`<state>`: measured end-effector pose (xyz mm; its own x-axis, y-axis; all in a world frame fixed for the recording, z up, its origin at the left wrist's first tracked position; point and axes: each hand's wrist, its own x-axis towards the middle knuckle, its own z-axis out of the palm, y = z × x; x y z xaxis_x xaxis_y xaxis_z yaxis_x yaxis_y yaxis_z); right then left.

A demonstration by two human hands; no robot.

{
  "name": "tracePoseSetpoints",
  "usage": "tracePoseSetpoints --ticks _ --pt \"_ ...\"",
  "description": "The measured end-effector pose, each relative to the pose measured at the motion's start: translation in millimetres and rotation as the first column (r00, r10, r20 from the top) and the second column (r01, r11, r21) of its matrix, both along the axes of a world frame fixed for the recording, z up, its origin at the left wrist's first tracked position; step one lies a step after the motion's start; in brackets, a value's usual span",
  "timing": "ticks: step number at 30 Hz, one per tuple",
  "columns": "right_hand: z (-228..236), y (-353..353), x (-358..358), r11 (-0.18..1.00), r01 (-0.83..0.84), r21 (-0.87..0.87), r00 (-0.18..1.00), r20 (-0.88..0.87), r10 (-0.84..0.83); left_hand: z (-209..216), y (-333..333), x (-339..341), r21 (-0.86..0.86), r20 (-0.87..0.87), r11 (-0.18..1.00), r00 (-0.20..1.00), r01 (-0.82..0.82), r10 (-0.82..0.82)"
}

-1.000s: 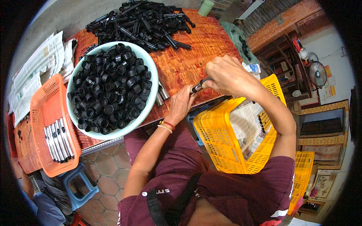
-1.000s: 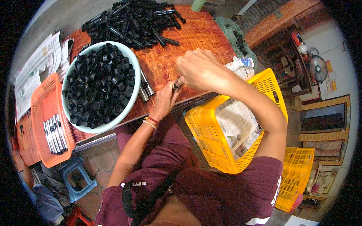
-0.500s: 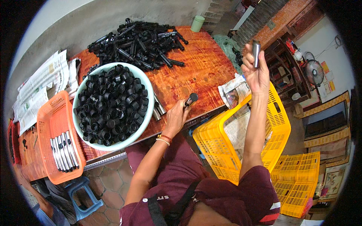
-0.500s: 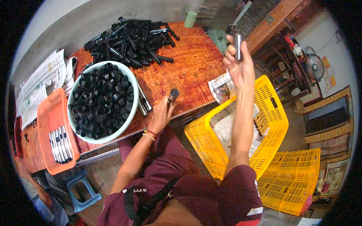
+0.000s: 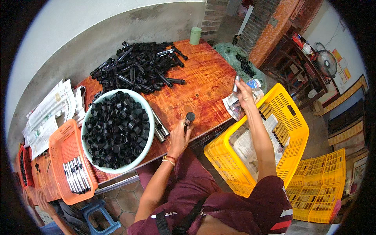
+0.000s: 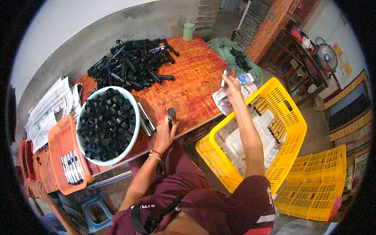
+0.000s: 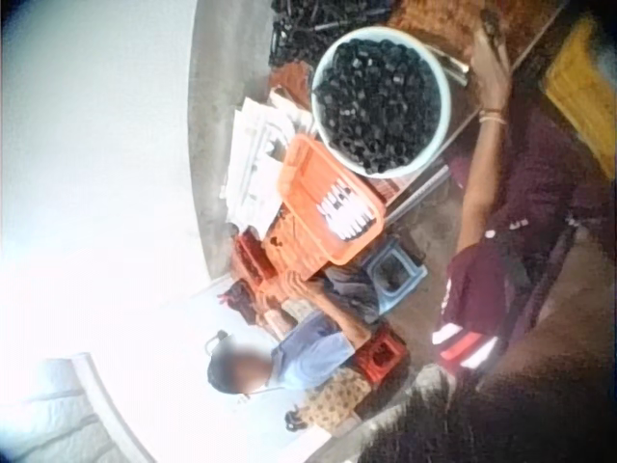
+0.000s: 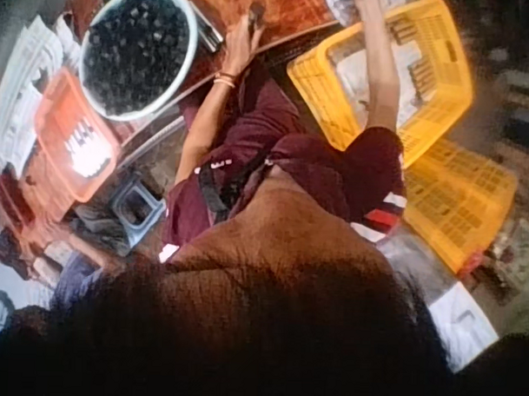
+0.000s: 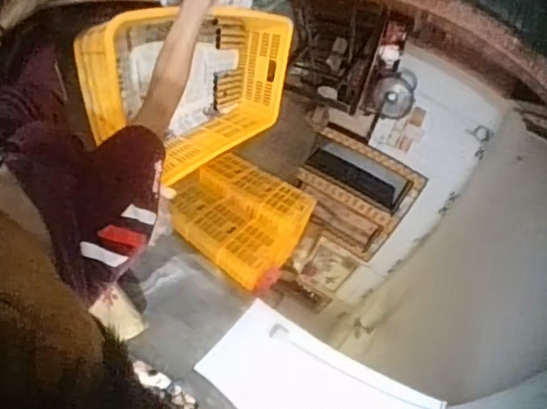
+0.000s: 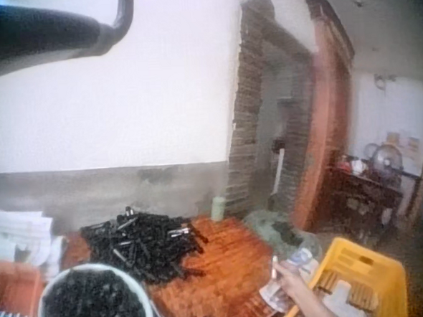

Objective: The person repeatedly picks up a flashlight body and a black cap, screws the cap onto the body, and places the assembled unit into a yellow basket. The process is repeated continuously with components from a bowl and a pile on the table.

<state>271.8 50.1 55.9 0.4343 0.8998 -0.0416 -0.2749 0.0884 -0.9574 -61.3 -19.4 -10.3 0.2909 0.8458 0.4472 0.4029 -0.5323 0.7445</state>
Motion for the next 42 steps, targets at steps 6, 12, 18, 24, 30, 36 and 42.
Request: tracePoseSetpoints --ticks 6,12,18,24,30,36,42 --pt "-25 25 13 0.99 0.056 -0.131 0.821 0.57 0.03 1 1 0 -0.017 0.03 1.0 0.999 0.016 -0.015" --pt "-58 37 23 0.951 0.303 -0.061 0.217 0.976 -0.007 0 0 1 0.017 0.055 1.0 0.998 0.018 -0.019" --pt "-52 31 16 0.932 0.293 -0.213 0.208 0.966 0.155 1 -2 4 0.008 0.104 1.0 0.995 0.009 -0.01" --pt "-27 22 -16 0.948 0.22 0.229 0.013 0.971 -0.237 9 -2 0 -0.026 0.097 1.0 0.995 0.016 -0.014" --pt "-7 16 -33 0.905 0.147 0.399 -0.067 0.917 -0.393 27 -20 -12 -0.017 -0.023 0.998 0.998 0.059 -0.059" --pt "-30 19 -2 0.919 0.147 0.367 -0.215 0.918 -0.332 93 -69 -84 0.081 0.252 0.981 0.948 0.178 -0.193" --pt "-42 24 11 0.947 0.174 0.269 -0.135 0.959 -0.247 141 -96 -235 0.232 -0.087 0.907 0.921 -0.353 0.38"
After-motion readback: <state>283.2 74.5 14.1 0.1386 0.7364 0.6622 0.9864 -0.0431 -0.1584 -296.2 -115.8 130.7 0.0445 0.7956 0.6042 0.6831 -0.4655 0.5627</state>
